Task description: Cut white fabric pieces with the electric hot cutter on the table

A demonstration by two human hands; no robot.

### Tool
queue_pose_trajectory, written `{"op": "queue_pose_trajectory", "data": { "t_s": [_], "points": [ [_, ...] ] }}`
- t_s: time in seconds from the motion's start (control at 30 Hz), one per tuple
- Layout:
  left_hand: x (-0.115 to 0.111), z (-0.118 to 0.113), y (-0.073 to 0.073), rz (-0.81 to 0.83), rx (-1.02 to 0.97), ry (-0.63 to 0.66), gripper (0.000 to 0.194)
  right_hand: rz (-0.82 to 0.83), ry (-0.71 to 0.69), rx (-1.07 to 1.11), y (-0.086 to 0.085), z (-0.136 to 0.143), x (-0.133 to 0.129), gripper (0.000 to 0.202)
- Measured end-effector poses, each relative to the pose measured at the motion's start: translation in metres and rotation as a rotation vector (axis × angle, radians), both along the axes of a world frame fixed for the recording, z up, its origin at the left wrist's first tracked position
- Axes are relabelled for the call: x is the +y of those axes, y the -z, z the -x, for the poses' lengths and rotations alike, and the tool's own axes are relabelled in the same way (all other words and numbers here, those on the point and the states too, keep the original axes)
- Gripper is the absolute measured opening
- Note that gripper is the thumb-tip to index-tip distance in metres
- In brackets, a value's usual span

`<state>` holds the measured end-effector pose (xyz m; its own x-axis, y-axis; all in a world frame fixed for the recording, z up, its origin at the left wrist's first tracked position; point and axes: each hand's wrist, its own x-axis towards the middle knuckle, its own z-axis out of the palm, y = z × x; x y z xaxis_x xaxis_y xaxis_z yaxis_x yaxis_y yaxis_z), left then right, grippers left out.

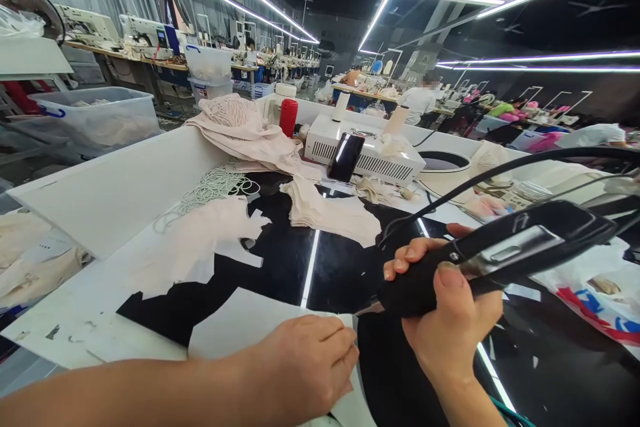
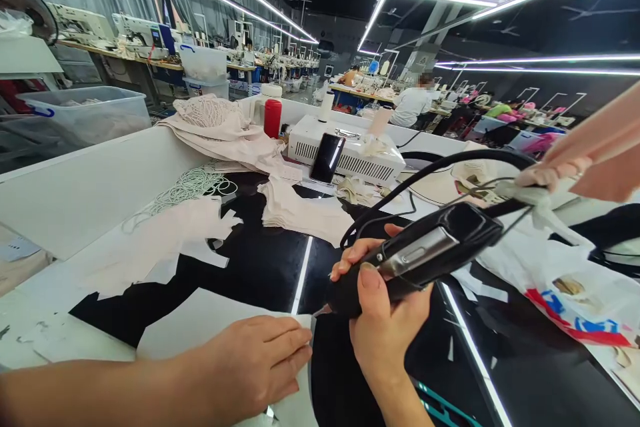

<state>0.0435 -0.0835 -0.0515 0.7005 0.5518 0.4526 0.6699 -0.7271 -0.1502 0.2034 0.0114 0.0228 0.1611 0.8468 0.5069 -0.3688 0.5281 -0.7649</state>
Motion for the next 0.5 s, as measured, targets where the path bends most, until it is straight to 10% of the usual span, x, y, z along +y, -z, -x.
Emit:
{"op": "queue_pose_trajectory", "data": {
  "t_s": [0.5],
  "points": [
    [-0.0027,0.0006,-0.0031,-0.03,-0.077,-0.03,0.027,-0.017,-0.034,-0.028,0.0056,0.0037,-0.0035,0.044]
  ]
}}
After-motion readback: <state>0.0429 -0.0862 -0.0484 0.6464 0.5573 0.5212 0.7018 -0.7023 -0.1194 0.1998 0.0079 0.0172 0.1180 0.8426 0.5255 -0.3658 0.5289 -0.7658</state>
